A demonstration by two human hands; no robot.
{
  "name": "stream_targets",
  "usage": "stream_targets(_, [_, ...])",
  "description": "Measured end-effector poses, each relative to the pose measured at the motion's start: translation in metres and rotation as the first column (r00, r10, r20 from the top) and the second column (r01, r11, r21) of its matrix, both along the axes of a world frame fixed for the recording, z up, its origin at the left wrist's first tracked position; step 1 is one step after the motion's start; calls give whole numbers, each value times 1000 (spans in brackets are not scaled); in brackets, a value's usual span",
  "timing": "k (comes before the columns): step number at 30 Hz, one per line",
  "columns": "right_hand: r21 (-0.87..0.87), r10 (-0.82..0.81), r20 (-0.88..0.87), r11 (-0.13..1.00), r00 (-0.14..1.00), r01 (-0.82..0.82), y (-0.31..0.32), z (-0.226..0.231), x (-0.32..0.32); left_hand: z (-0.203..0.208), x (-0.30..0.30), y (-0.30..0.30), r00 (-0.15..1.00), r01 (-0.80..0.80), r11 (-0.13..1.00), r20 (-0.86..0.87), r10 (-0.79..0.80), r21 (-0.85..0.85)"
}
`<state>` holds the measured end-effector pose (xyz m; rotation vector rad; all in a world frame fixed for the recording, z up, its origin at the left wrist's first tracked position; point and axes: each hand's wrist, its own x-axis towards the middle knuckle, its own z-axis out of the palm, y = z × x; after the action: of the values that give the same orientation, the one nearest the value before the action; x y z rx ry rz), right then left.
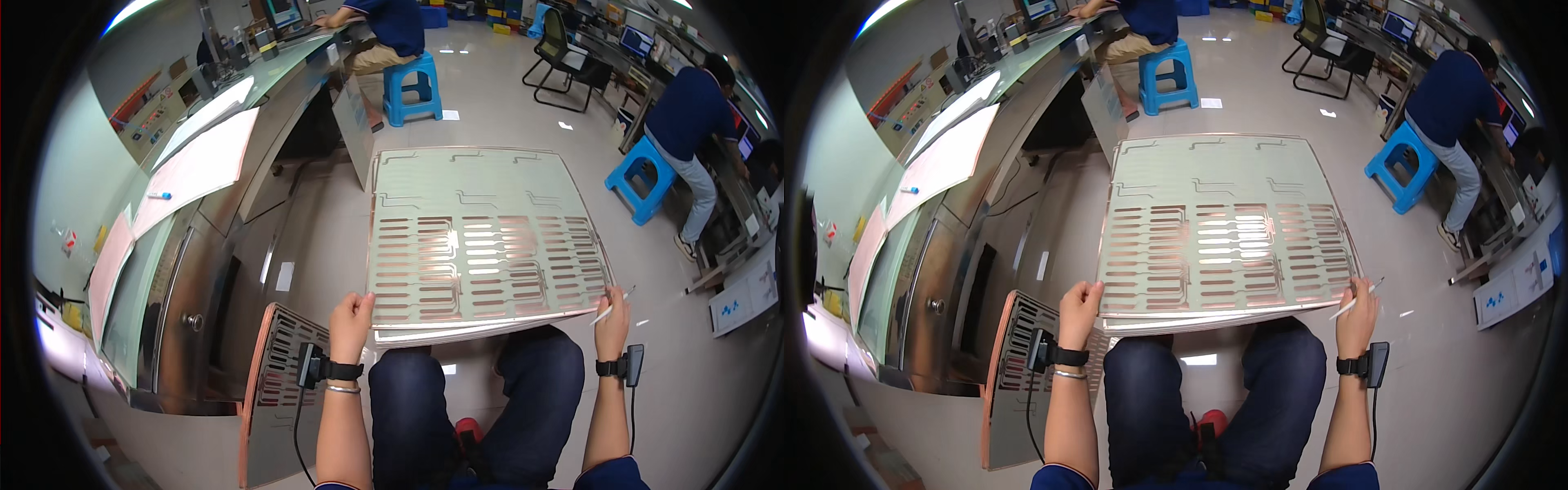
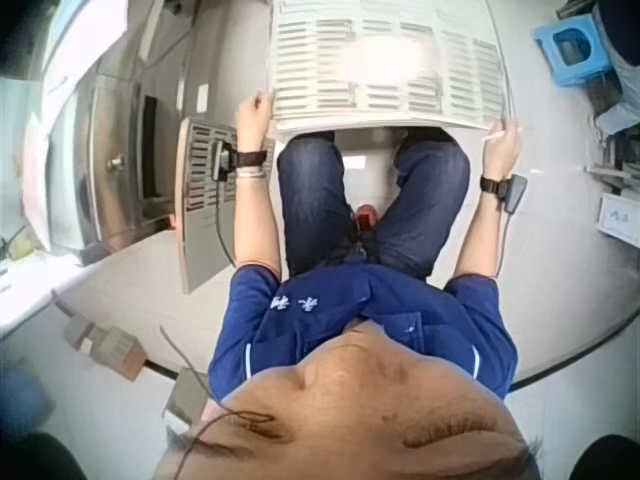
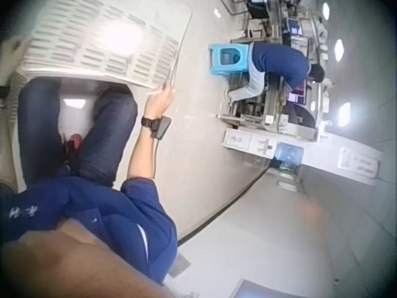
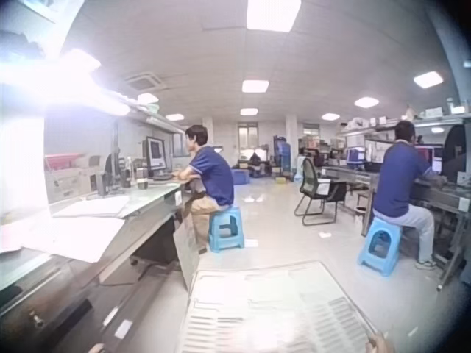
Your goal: The recorder uses a pen to mark specific lines and points on a large green-surfaced metal sheet.
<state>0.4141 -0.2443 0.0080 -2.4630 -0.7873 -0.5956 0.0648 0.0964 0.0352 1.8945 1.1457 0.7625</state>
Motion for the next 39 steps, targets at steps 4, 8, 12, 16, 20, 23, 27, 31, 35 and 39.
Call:
stream_targets(4, [168, 82, -234, 985, 969, -43, -9, 6, 9, 14, -16, -32, 997, 22, 975, 77, -5, -220])
stream_targets(8, [250, 118, -427, 968, 896, -8, -45, 10, 32, 11, -52, -88, 976, 171, 784, 213, -50, -596])
stream_targets(12, [319, 105, -497, 945, 861, 69, -78, 13, 31, 4, -101, -115, 957, 239, 650, 290, -30, -722])
stream_targets(16, [281, 230, -472, 954, 851, -102, -114, -9, 28, 15, -106, -119, 890, 202, 636, 410, 199, -745])
stream_targets(20, [394, 296, -640, 919, 709, -27, -103, 12, -12, 10, -86, -132, 853, 30, 750, 408, 325, -660])
stream_targets(23, [417, 309, -690, 909, 655, 10, -109, 23, -26, -5, -97, -128, 885, 61, 856, 424, 192, -514])
stream_targets(27, [491, 333, -730, 863, 598, 119, -115, 34, -47, -15, -101, -124, 888, 50, 863, 418, 191, -502])
stream_targets(31, [537, 357, -730, 827, 583, 165, -120, 42, -61, -31, -107, -115, 904, 59, 899, 406, 136, -434])
stream_targets(35, [586, 396, -710, 791, 582, 177, -125, 44, -68, -31, -100, -114, 896, 65, 911, 425, 126, -408])
stream_targets(39, [525, 380, -742, 842, 552, 125, -131, 53, -77, -39, -98, -117, 911, 24, 939, 395, 121, -343])
